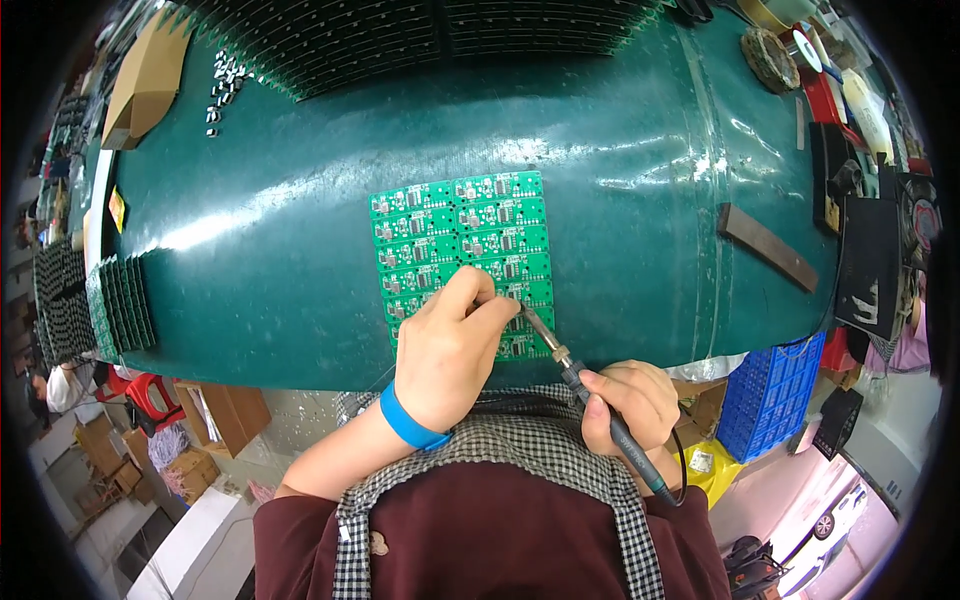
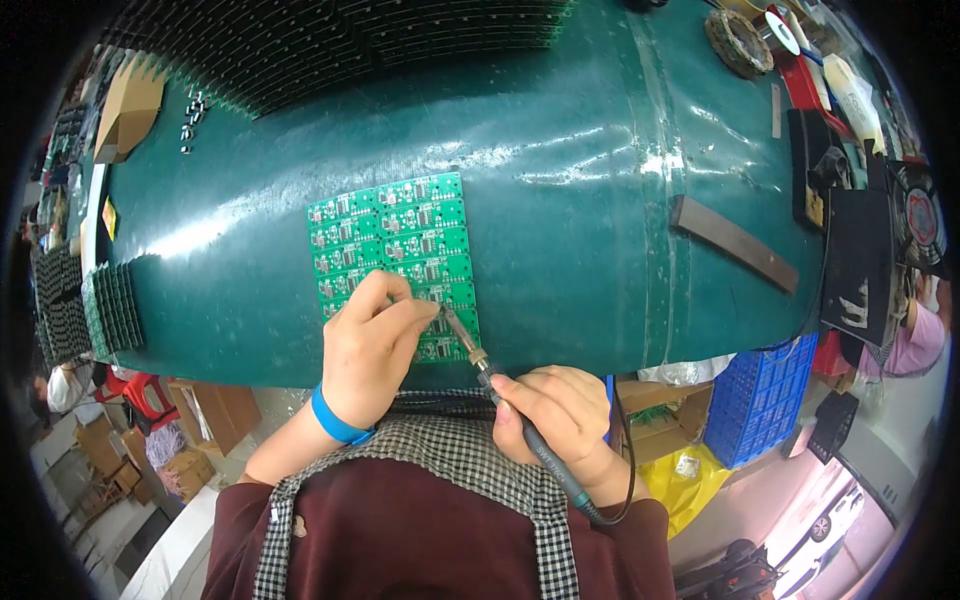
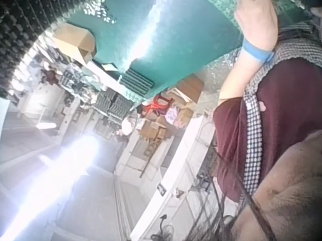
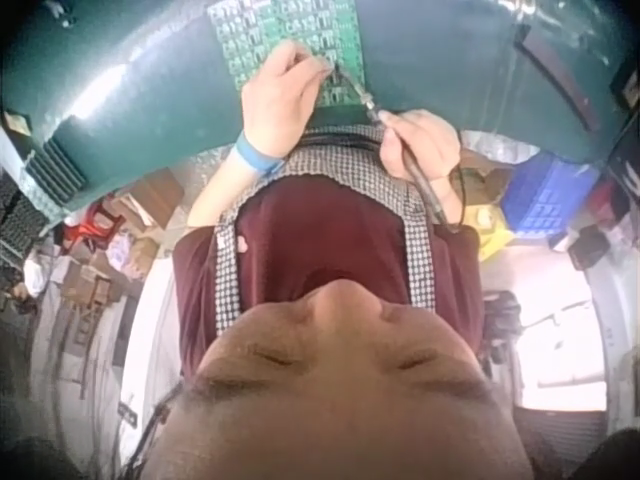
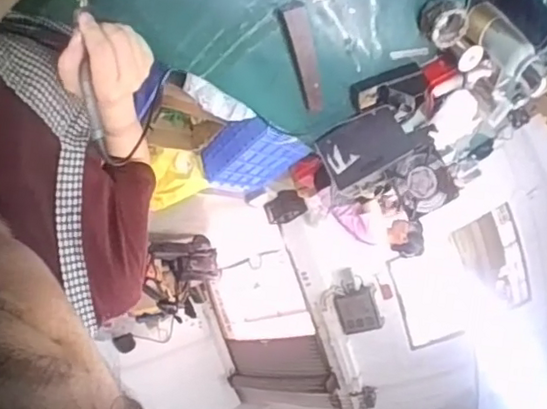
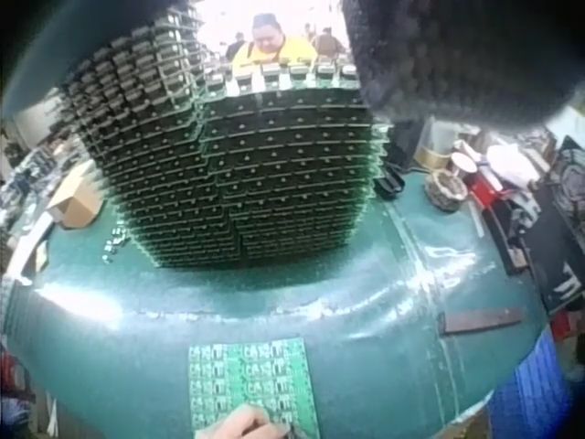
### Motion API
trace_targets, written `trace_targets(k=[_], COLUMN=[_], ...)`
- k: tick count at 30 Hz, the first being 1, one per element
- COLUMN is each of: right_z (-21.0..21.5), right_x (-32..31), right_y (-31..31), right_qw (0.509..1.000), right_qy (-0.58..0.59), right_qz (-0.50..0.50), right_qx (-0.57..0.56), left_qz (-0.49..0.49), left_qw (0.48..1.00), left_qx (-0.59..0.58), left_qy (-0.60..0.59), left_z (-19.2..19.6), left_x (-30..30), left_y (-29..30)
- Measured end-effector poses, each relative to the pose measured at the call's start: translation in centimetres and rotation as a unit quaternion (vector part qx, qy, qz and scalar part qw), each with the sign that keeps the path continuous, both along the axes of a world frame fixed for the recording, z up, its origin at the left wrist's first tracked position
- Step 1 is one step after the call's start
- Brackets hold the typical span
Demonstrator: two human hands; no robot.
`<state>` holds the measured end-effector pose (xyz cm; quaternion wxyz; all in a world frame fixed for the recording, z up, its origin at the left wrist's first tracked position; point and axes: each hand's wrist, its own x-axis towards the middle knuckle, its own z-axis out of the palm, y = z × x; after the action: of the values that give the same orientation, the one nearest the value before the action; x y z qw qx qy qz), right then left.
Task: The person solders components onto circuit board panels using a soldering iron, places the soldered panels onto a stack, and picks up new panels from a pile.
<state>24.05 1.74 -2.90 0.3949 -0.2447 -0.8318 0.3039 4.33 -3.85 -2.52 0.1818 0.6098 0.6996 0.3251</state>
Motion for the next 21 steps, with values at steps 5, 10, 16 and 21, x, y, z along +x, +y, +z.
trace_targets(k=[5,10,16,21], right_z=[0.3,0.1,-0.2,-0.1], right_x=[1.0,0.9,0.7,0.9], right_y=[-0.4,-0.7,-1.0,-1.4], right_qw=[1.000,1.000,1.000,1.000], right_qy=[0.002,-0.005,0.000,-0.003], right_qz=[-0.018,-0.013,-0.010,-0.013], right_qx=[0.001,0.008,0.016,0.024], left_qz=[0.024,0.010,0.000,-0.015], left_qw=[0.997,0.996,0.997,1.000], left_qx=[-0.032,-0.031,-0.027,-0.010], left_qy=[-0.070,-0.077,-0.070,-0.013], left_z=[1.0,0.6,0.2,0.2], left_x=[0.6,0.7,0.8,0.8], left_y=[-0.8,-1.1,-1.1,-1.3])
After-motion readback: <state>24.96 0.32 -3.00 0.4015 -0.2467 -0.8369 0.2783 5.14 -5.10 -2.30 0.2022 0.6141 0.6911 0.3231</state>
